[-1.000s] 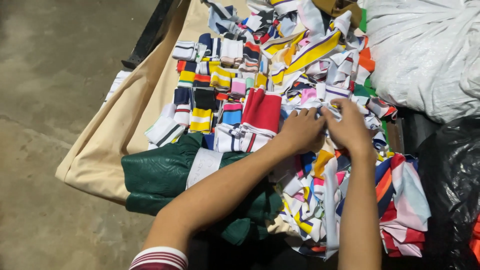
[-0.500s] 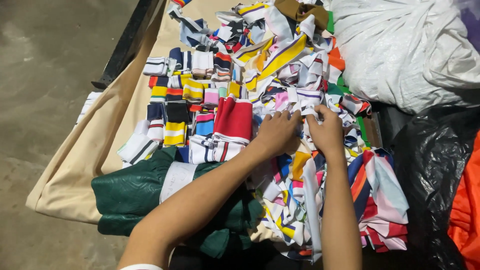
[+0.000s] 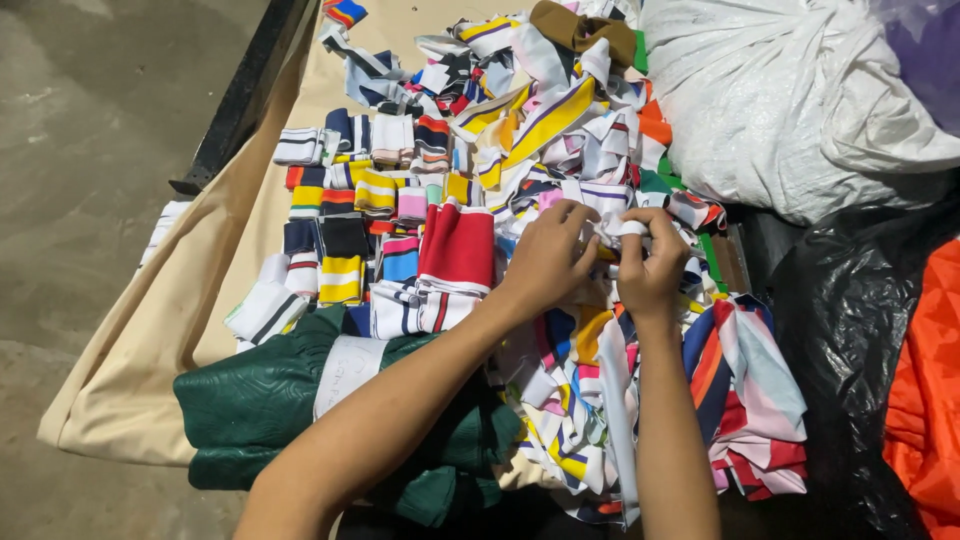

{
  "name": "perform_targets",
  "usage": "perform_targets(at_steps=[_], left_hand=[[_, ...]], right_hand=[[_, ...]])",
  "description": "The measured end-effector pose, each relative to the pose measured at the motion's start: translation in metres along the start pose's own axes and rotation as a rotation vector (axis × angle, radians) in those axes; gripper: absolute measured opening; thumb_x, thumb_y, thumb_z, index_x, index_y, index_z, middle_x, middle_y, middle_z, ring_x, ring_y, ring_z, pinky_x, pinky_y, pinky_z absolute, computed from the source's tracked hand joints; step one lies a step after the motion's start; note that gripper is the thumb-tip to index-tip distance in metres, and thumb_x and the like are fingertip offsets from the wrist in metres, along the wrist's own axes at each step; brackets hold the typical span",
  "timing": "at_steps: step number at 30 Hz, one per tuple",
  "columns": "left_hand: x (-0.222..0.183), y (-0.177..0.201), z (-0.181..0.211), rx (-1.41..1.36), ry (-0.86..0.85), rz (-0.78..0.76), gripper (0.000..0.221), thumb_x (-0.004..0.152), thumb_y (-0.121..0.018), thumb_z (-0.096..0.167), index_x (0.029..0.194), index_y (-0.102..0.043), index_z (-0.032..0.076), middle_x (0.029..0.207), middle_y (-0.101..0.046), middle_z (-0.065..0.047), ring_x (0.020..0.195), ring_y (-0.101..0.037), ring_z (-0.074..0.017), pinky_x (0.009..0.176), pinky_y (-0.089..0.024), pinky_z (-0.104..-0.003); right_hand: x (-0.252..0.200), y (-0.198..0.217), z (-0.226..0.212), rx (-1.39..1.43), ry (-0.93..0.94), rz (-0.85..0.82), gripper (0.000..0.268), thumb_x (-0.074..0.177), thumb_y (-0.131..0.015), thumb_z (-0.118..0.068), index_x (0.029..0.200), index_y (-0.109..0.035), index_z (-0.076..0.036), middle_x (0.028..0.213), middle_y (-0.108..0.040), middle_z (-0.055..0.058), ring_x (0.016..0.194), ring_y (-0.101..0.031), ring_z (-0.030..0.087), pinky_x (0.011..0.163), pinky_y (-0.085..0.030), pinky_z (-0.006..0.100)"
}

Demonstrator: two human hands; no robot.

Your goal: Inspecting and sorting colorful fabric strips, using scissors to trim excess material or separate pieces.

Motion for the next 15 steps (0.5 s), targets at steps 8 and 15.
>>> perform_targets(at_steps=[8, 15], left_hand=[[-0.012, -0.032, -0.027, 0.293, -0.039, -0.387, 0.043, 0.079, -0.076, 0.030, 0.115, -0.066, 0.008, 0.110, -0.069, -0.018, 0.104, -0.070, -0.0386, 0.086, -0.054, -0.053], [-0.011, -0.041, -0.039, 0.300, 0.008, -0.487, 0.042, 0.082, -0.071, 0.032, 0.117, -0.070, 0.009, 0.118, -0.067, -0.013, 0.110, -0.067, -0.0369, 0.091, -0.053, -0.053]], right_hand=[[0.023, -0.017, -0.017, 0.064, 0.055, 0.043, 0.014, 0.096, -0.061, -0.018, 0.096, -0.071, -0.008, 0.095, -0.070, 0.009, 0.088, -0.071, 0.027, 0.068, -0.057, 0.032], [0.028, -0.070, 0.032, -0.117, -0.394, -0.484, 0.044, 0.085, -0.078, -0.028, 0.124, -0.071, -0.007, 0.126, -0.069, 0.018, 0.106, -0.070, 0.041, 0.088, -0.059, 0.047]])
Point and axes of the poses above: each hand's wrist, its own x-axis towards the middle knuckle, its own y-axis out of the back of the hand, z = x × y, the point moved 4 cm from there along x, towards the middle knuckle
